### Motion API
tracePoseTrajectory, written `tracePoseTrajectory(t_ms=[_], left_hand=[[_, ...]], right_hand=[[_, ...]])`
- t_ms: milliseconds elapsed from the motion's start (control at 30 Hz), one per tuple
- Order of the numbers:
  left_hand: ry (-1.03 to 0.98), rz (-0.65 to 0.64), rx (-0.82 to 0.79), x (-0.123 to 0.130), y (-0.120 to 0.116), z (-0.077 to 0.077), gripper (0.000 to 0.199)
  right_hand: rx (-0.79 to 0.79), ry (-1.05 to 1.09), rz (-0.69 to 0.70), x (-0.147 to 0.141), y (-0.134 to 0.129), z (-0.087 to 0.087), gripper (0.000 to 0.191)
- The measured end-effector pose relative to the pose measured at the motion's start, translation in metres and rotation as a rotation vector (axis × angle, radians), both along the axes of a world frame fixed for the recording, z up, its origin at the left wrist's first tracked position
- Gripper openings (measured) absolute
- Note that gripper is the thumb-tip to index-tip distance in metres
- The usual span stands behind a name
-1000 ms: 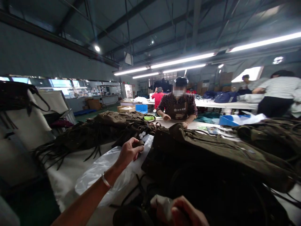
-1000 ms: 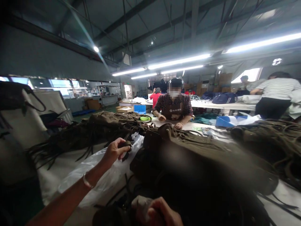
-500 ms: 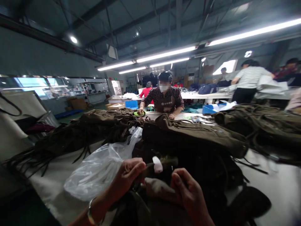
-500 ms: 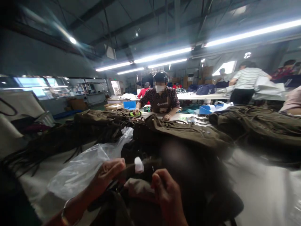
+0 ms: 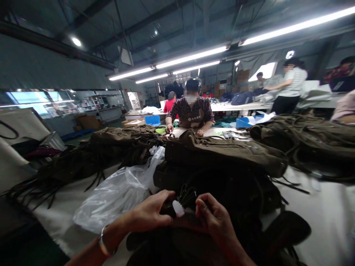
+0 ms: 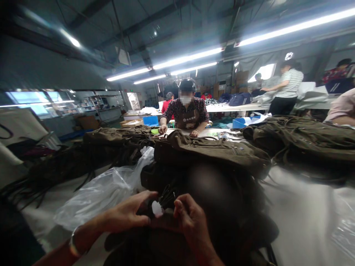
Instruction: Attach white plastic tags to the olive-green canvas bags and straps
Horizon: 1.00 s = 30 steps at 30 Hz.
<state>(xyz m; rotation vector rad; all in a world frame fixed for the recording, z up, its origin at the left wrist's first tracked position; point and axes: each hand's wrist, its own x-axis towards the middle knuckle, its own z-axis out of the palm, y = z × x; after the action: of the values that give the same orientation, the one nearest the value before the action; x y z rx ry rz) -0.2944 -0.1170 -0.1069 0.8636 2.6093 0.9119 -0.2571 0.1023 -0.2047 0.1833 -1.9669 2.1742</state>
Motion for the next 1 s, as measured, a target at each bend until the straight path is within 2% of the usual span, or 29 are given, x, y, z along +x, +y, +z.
tracePoseTrajectory(t_ms=[33, 67, 133, 200, 300, 367, 467, 567, 667, 733, 800, 867, 1000], left_hand=[[-0.009, -0.015, -0.049, -0.005, 0.003, -0.001, 0.04], [0.0, -0.011, -0.095, -0.011, 0.007, -0.003, 0.029], [0.065, 0.041, -0.148, -0.02, 0.018, -0.008, 0.047], [0.127, 0.088, -0.162, -0.028, 0.031, -0.016, 0.054], [0.105, 0.085, -0.167, -0.035, 0.046, -0.026, 0.048], [0.1, 0.066, -0.152, -0.033, 0.051, -0.028, 0.036], [0.093, 0.005, -0.109, -0.02, 0.05, -0.021, 0.016], [0.154, -0.041, -0.108, 0.002, 0.045, -0.005, 0.009], [0.329, -0.063, -0.235, 0.022, 0.037, 0.008, 0.011], [0.374, -0.077, -0.301, 0.031, 0.033, 0.007, 0.019], [0.346, -0.08, -0.261, 0.037, 0.03, -0.001, 0.029], [0.276, -0.065, -0.139, 0.039, 0.029, -0.012, 0.034], [0.128, 0.014, 0.106, 0.042, 0.031, -0.028, 0.017]], right_hand=[[0.009, 0.003, 0.004, 0.001, -0.001, 0.001, 0.044], [0.016, 0.004, 0.003, 0.002, -0.002, 0.001, 0.044], [0.009, -0.006, 0.01, 0.004, -0.006, 0.003, 0.043], [-0.007, -0.018, 0.032, 0.007, -0.008, 0.004, 0.043], [0.043, 0.041, 0.002, 0.011, -0.01, 0.006, 0.042], [0.104, 0.097, -0.046, 0.013, -0.009, 0.006, 0.041], [0.165, 0.121, -0.079, 0.013, -0.005, 0.005, 0.04], [0.149, 0.125, -0.09, 0.012, -0.001, 0.004, 0.042], [0.143, 0.149, -0.106, 0.012, 0.0, 0.004, 0.042], [0.124, 0.134, -0.079, 0.014, -0.001, 0.005, 0.042], [0.074, 0.083, -0.02, 0.015, -0.003, 0.006, 0.042], [0.038, 0.027, 0.029, 0.016, -0.005, 0.007, 0.043], [-0.015, -0.006, 0.103, 0.017, -0.004, 0.011, 0.04]])
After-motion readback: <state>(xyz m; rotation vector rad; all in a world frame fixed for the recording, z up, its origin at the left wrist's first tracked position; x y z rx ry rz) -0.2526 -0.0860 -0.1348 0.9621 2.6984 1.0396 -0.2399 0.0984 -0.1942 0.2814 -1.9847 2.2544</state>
